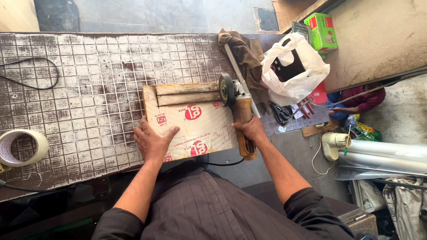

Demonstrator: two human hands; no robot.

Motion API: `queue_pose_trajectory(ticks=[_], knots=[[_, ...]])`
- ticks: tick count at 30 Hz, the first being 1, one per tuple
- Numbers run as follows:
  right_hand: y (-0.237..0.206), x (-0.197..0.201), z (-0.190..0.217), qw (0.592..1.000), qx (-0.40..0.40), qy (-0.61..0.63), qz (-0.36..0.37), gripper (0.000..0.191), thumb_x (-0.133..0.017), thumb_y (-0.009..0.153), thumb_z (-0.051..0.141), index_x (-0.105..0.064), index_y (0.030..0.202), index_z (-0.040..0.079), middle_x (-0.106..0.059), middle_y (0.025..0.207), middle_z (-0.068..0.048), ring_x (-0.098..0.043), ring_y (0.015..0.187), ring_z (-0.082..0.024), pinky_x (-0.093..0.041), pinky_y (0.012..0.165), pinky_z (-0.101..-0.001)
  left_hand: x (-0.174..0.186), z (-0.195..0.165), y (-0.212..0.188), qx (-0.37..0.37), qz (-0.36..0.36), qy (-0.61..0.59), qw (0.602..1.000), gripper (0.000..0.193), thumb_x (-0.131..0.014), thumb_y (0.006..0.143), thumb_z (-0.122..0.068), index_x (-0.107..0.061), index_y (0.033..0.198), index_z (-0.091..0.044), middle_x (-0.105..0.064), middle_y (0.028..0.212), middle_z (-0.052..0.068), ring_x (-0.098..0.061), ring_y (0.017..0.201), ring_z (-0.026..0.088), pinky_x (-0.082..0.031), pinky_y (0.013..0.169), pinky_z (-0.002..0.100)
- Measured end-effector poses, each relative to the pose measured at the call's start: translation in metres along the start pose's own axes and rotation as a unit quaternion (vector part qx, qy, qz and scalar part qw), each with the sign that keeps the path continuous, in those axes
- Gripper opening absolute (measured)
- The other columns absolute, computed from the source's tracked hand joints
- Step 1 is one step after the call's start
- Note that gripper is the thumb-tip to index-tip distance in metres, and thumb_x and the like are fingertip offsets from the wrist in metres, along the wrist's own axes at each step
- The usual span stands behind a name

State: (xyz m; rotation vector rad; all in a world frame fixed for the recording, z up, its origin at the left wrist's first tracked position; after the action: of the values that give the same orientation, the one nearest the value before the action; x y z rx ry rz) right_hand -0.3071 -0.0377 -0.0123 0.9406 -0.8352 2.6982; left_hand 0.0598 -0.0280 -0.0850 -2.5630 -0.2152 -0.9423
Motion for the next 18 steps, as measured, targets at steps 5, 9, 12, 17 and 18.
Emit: queue_pose_trajectory(ticks=[5, 9, 12, 17, 18], knots=[[-0.0003, 0.0023, -0.0028, 1.000, -0.017, -0.023, -0.003, 0.054, -0.090, 0.067, 0.028, -0.069, 0.108, 0.001, -0.076, 0.094, -0.011, -0.072, 0.081, -0.018, -0.059, 0.074, -0.0349, 0.0012, -0.0017, 0.0001, -0.006, -0.009, -0.005, 1.000, 0.123, -0.086, 0.063, -0.071, -0.031, 0.152, -0.006, -0.042, 0.132, 0.024, -0.041, 0.125, 0.044, -0.041, 0.104, 0.057], [-0.0026, -0.0005, -0.0021, 1.000, -0.002, 0.012, 0.012, 0.050, -0.090, 0.067, 0.025, -0.070, 0.105, 0.001, -0.076, 0.095, -0.011, -0.072, 0.082, -0.019, -0.059, 0.075, -0.0349, -0.0002, -0.0001, -0.0010, 0.003, -0.004, -0.001, 1.000, 0.124, -0.087, 0.062, -0.071, -0.030, 0.153, -0.008, -0.041, 0.133, 0.023, -0.041, 0.125, 0.043, -0.040, 0.104, 0.057], [-0.0033, -0.0004, -0.0025, 1.000, -0.001, 0.014, 0.015, 0.049, -0.089, 0.068, 0.024, -0.069, 0.107, 0.001, -0.075, 0.095, -0.010, -0.072, 0.082, -0.019, -0.059, 0.074, -0.0356, -0.0010, -0.0002, -0.0001, 0.005, 0.000, -0.005, 1.000, 0.124, -0.086, 0.062, -0.071, -0.029, 0.153, -0.010, -0.041, 0.134, 0.022, -0.041, 0.125, 0.042, -0.040, 0.103, 0.057], [-0.0068, 0.0020, -0.0060, 1.000, -0.016, -0.006, 0.002, 0.051, -0.089, 0.068, 0.024, -0.069, 0.108, 0.001, -0.075, 0.096, -0.010, -0.072, 0.083, -0.019, -0.059, 0.076, -0.0358, 0.0000, -0.0013, -0.0005, 0.003, -0.006, 0.004, 1.000, 0.124, -0.086, 0.063, -0.073, -0.027, 0.155, -0.012, -0.041, 0.135, 0.021, -0.041, 0.126, 0.041, -0.039, 0.105, 0.058], [-0.0072, 0.0020, -0.0060, 1.000, -0.017, -0.003, 0.001, 0.051, -0.089, 0.068, 0.024, -0.068, 0.108, 0.001, -0.075, 0.096, -0.010, -0.072, 0.083, -0.019, -0.059, 0.075, -0.0361, 0.0002, -0.0014, -0.0002, 0.004, -0.005, 0.004, 1.000, 0.124, -0.086, 0.063, -0.072, -0.027, 0.155, -0.012, -0.041, 0.136, 0.021, -0.041, 0.127, 0.041, -0.038, 0.105, 0.058]])
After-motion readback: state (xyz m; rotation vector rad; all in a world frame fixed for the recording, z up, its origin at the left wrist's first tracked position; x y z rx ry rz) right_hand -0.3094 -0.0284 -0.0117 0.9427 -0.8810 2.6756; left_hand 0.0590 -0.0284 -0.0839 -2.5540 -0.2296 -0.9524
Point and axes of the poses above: each hand's wrist, its own y-axis towards the middle knuckle, its own x-axis out of the back of the hand, z = x × y, the point moved 9 cm from there along y, towards the middle knuckle
